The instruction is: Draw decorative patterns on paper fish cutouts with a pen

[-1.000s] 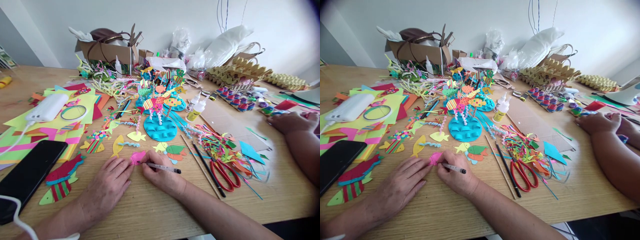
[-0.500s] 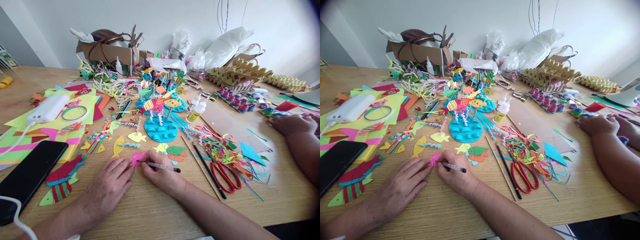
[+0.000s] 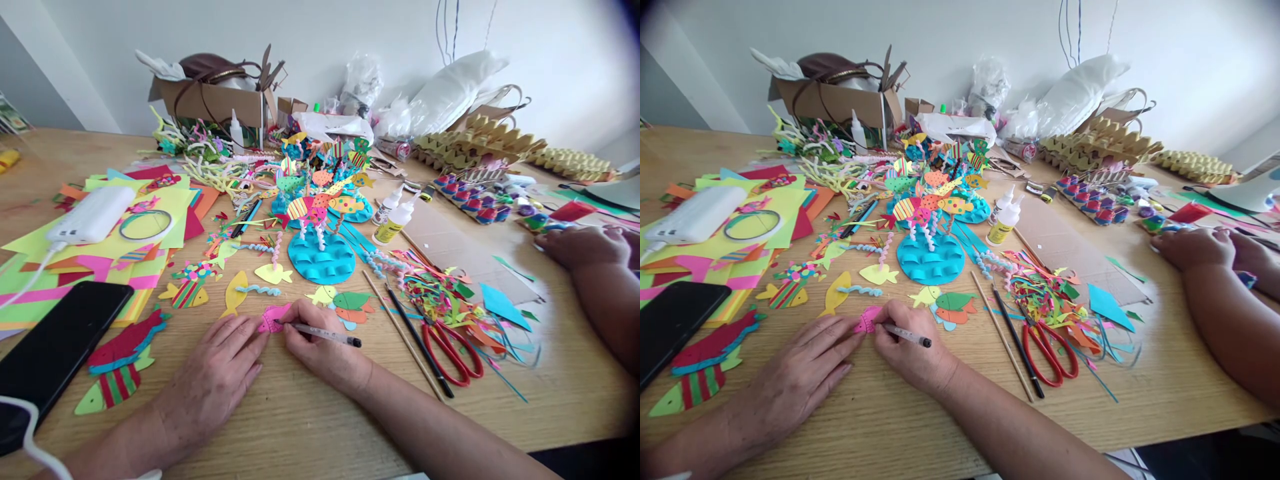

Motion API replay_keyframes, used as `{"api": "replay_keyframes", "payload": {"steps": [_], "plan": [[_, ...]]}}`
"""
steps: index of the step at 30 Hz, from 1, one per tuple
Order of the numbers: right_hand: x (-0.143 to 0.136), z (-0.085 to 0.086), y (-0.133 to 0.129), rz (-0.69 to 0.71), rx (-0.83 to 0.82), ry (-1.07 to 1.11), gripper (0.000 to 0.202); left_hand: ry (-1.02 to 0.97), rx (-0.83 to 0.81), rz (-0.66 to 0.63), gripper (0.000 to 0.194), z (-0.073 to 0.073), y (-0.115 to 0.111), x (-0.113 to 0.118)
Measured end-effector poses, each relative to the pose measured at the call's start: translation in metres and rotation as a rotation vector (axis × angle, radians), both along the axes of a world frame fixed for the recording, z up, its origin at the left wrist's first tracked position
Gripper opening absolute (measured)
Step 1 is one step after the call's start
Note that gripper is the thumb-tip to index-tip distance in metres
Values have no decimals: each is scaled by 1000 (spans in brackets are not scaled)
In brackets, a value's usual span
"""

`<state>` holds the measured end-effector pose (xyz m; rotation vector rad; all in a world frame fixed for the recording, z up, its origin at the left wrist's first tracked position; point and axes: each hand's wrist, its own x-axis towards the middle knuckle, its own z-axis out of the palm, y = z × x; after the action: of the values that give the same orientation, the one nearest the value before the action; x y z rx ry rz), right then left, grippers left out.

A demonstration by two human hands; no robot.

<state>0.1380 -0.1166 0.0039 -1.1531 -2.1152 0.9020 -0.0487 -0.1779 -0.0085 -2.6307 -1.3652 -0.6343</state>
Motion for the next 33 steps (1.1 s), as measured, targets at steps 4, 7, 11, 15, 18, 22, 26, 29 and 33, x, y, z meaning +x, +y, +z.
{"api": "replay_keyframes", "payload": {"steps": [4, 7, 11, 15, 18, 22, 26, 29, 33], "plan": [[1, 0, 0, 5, 11, -2, 12, 17, 8, -7, 34, -3, 0, -1], [1, 1, -1, 15, 9, 1, 12, 7, 6, 3, 34, -4, 0, 0], [1, 1, -1, 20, -7, 8, 11, 18, 33, -13, 34, -3, 1, 0], [1, 2, -1, 20, -20, 8, 12, 56, 69, -46, 32, 3, 2, 0], [2, 1, 0, -1, -42, 47, 11, 71, 88, -59, 33, 6, 3, -1], [1, 0, 1, -41, -49, 112, 8, 60, 92, -53, 33, 7, 4, -1], [-1, 0, 1, -26, -33, 102, 8, 42, 94, -46, 34, 6, 3, 0], [-1, 0, 0, -13, -35, 91, 9, 36, 86, -40, 35, 5, 3, 1], [-1, 0, 0, 11, -23, 90, 9, 27, 76, -34, 35, 6, 2, 2]]}}
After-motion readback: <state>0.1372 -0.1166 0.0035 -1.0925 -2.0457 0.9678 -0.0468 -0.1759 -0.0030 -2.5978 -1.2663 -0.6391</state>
